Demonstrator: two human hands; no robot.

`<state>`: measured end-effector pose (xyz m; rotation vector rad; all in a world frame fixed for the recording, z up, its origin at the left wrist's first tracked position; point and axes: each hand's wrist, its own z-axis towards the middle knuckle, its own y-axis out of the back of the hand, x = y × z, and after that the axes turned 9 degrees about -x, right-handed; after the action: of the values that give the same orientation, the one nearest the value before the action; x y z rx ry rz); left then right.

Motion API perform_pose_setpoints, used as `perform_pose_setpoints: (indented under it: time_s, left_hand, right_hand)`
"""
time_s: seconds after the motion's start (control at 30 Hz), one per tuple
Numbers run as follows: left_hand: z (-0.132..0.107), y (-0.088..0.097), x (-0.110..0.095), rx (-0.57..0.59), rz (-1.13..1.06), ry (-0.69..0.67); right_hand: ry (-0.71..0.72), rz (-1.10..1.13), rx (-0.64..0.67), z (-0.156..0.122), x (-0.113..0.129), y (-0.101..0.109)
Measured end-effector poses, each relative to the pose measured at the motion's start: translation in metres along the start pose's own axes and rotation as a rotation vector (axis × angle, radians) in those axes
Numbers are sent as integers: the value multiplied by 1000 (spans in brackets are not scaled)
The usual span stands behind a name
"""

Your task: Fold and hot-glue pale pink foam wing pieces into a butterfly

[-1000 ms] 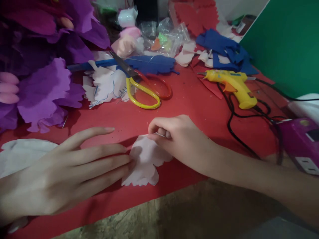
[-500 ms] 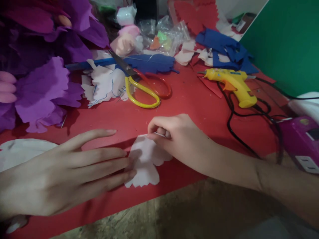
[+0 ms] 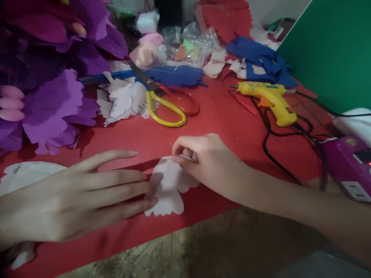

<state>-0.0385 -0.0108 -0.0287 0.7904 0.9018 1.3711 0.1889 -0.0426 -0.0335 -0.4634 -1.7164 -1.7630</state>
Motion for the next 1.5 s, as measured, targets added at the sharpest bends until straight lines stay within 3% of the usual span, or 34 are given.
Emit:
perform_pose_setpoints:
  time_s: [0.3,0.83,0.97,1.17,1.5]
  left_hand:
    - [0,-7,4,-63,-2,-31]
    - [3,-1,1,32,-11,35]
    - [2,-3,3,-22,-7,3]
    - [0,-4,-2,105,-165,132]
    - [4,-10,-16,239,-70,184]
  right_hand:
    - [20,-43,-8,0,0,1]
    - [16,-49,-21,1,0,0]
    - [22,-59,-16,0,-1,0]
    - [39,-56,-41,0,0,-1]
    - [34,-38,-65,0,-1,0]
